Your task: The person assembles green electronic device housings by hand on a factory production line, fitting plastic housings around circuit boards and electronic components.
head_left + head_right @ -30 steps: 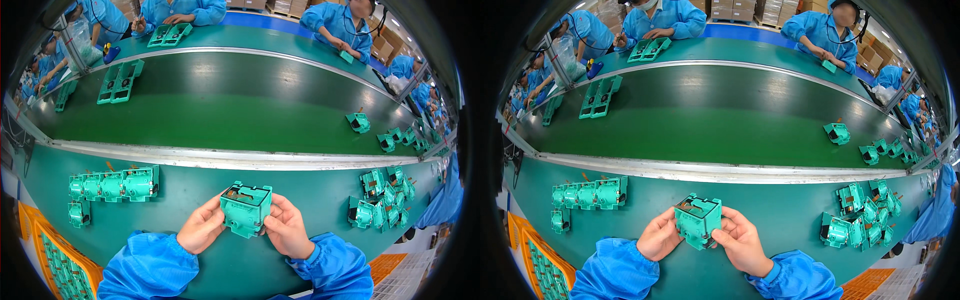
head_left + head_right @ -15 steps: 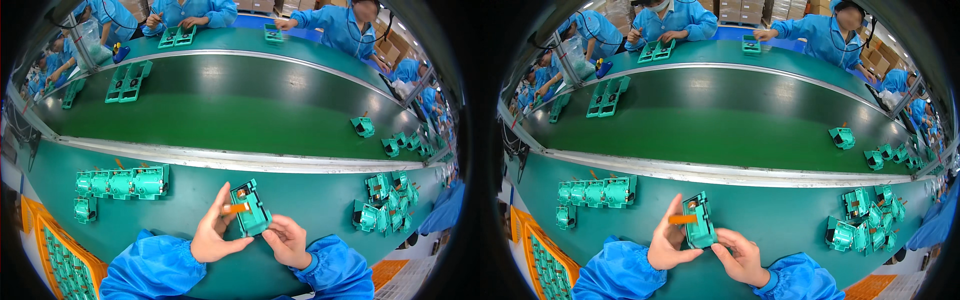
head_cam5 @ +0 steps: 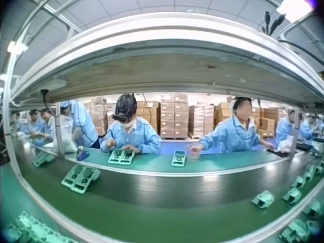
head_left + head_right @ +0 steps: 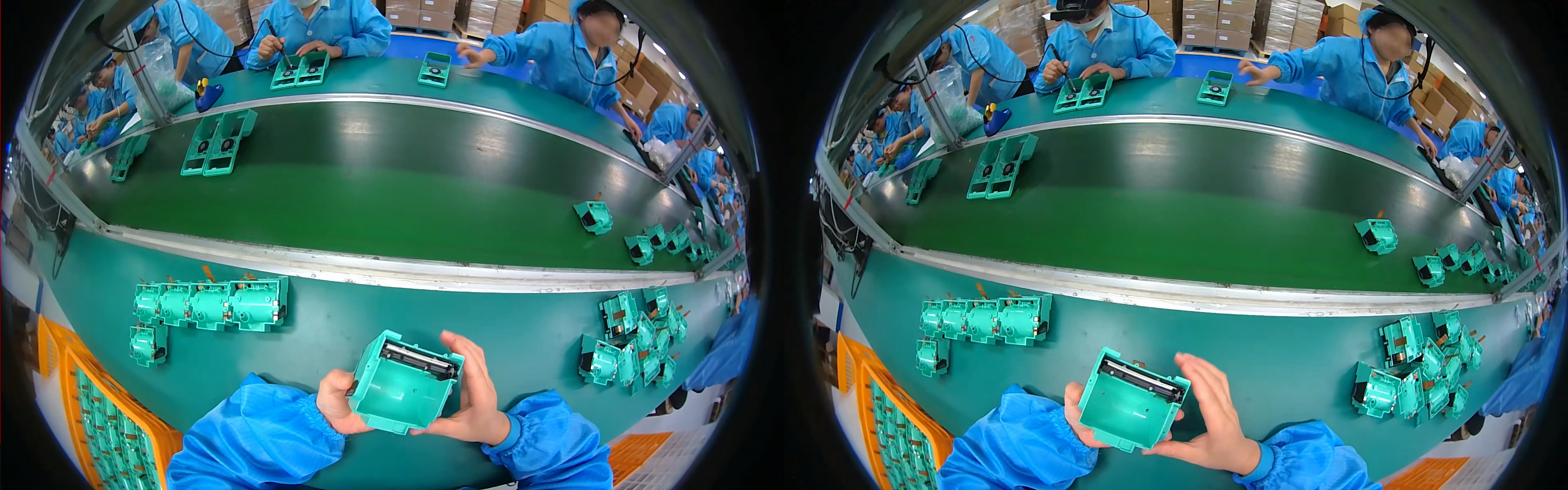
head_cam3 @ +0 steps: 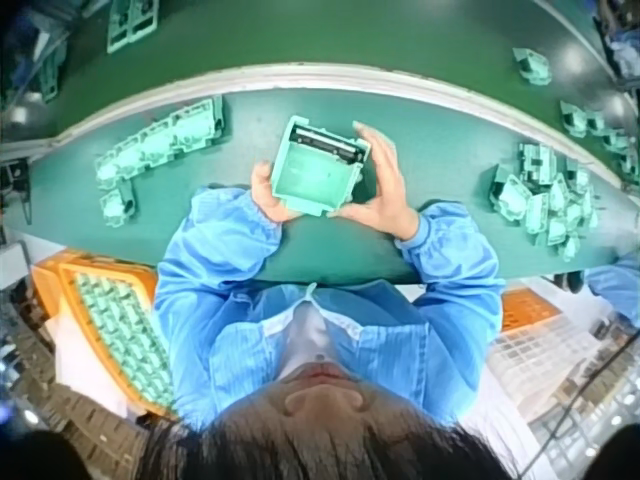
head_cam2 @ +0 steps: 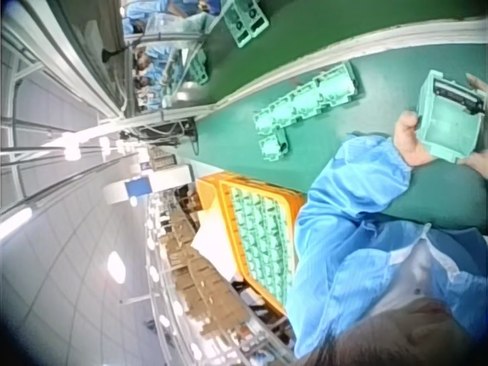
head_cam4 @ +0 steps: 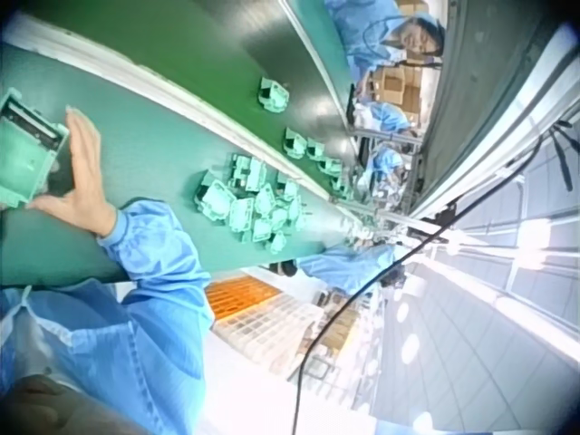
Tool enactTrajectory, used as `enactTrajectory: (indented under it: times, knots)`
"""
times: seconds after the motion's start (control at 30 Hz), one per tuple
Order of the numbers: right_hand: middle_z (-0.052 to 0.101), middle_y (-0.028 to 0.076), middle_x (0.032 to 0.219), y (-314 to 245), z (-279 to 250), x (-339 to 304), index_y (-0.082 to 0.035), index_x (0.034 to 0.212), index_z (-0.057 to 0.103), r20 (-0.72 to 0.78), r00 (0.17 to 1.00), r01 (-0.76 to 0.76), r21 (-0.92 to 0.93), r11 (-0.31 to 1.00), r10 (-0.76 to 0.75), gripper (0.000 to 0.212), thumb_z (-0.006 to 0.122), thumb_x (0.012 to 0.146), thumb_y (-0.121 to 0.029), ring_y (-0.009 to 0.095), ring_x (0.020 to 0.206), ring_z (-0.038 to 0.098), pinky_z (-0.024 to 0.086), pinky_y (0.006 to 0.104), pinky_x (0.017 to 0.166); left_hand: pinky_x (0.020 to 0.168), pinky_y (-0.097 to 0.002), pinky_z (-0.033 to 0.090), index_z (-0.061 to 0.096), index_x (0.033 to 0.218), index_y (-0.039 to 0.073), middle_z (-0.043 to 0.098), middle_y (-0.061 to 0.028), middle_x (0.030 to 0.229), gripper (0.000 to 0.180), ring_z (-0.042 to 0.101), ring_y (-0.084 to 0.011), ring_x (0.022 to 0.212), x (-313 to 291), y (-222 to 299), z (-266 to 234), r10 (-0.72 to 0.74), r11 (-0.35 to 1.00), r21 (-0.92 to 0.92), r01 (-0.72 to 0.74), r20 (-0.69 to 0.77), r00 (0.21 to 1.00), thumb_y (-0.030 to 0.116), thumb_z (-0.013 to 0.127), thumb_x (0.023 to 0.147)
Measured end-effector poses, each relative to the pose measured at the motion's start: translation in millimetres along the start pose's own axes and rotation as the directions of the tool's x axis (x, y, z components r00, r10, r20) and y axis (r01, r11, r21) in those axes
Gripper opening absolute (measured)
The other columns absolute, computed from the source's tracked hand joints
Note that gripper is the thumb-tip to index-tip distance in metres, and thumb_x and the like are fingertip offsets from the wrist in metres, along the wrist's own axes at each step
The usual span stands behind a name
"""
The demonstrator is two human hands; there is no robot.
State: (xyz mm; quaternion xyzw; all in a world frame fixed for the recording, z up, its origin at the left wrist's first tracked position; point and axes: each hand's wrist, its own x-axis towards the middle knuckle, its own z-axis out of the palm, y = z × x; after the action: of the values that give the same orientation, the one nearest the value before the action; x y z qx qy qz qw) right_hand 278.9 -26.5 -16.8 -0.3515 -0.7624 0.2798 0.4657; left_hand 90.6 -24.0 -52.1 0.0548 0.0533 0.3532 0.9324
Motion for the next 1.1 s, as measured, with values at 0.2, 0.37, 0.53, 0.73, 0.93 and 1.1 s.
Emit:
enactTrajectory:
  times: [0.2,0.37,0.53,0.73,0.93,1.1]
  knots:
    - [0.049,0.019,0.113,-3,-2,1,0.005,0.12,0.036,-0.027,1.0,0.013,0.009,1.0,-0.013,0.085,0.078,0.056,-0.029,0.036,0.104,0.046,0.038,0.0413,0.086,0.094,-0.0459,0.03,0.037,0.124,0.002,0.04,-0.0164,0.125,0.068,0.04,-0.0317,0.112,5,2,1,-0.053,0.994,-0.091,0.067,0.153,0.987,0.037,0.057,0.069]
    - [0.049,0.019,0.112,-4,1,-1,0.006,0.12,0.036,0.021,0.999,-0.041,0.032,0.999,0.041,0.082,0.078,0.057,-0.025,0.036,0.103,0.047,0.038,0.0414,0.085,0.094,-0.0465,0.031,0.039,0.122,0.002,0.042,-0.0162,0.124,0.064,0.042,-0.0317,0.111,5,-1,1,-0.005,0.993,-0.115,0.021,0.139,0.99,0.034,0.056,0.069]
    - [0.051,0.018,0.107,-6,12,4,0.005,0.116,0.041,-0.07,0.995,-0.061,0.163,0.985,0.073,0.071,0.076,0.059,-0.017,0.032,0.099,0.049,0.04,0.0379,0.083,0.094,-0.0405,0.032,0.033,0.125,0.002,0.044,-0.015,0.121,0.062,0.043,-0.0267,0.11,-21,11,17,0.122,0.992,-0.028,-0.121,0.074,0.99,0.018,0.059,0.072]
    - [0.046,0.015,0.108,1,7,-12,0.005,0.119,0.038,-0.035,0.967,-0.241,0.181,0.954,0.251,0.063,0.067,0.069,-0.019,0.024,0.102,0.046,0.035,0.0349,0.089,0.087,-0.0357,0.036,0.037,0.121,0.001,0.045,-0.0156,0.115,0.07,0.044,-0.026,0.105,-109,47,72,0.819,-0.257,0.909,0.329,0.024,0.573,0.016,0.07,0.06]
    - [0.048,0.014,0.1,-4,15,-12,0.004,0.112,0.044,0.023,0.981,-0.194,0.162,0.967,0.193,0.052,0.066,0.068,-0.013,0.023,0.093,0.049,0.039,0.0335,0.084,0.083,-0.0384,0.037,0.048,0.108,0.0,0.045,-0.0174,0.103,0.059,0.042,-0.0329,0.094,-176,68,41,0.942,-0.292,0.435,0.852,0.284,0.178,0.016,0.068,0.055]
    - [0.054,0.016,0.094,-19,5,-1,0.004,0.1,0.052,-0.034,0.99,-0.135,-0.052,0.989,0.134,0.038,0.065,0.065,-0.006,0.024,0.089,0.052,0.041,0.0313,0.08,0.089,-0.0426,0.031,0.052,0.109,0.006,0.038,-0.0195,0.112,0.057,0.034,-0.0364,0.103,-174,86,26,0.922,-0.297,0.283,0.912,0.333,0.197,0.016,0.07,0.056]
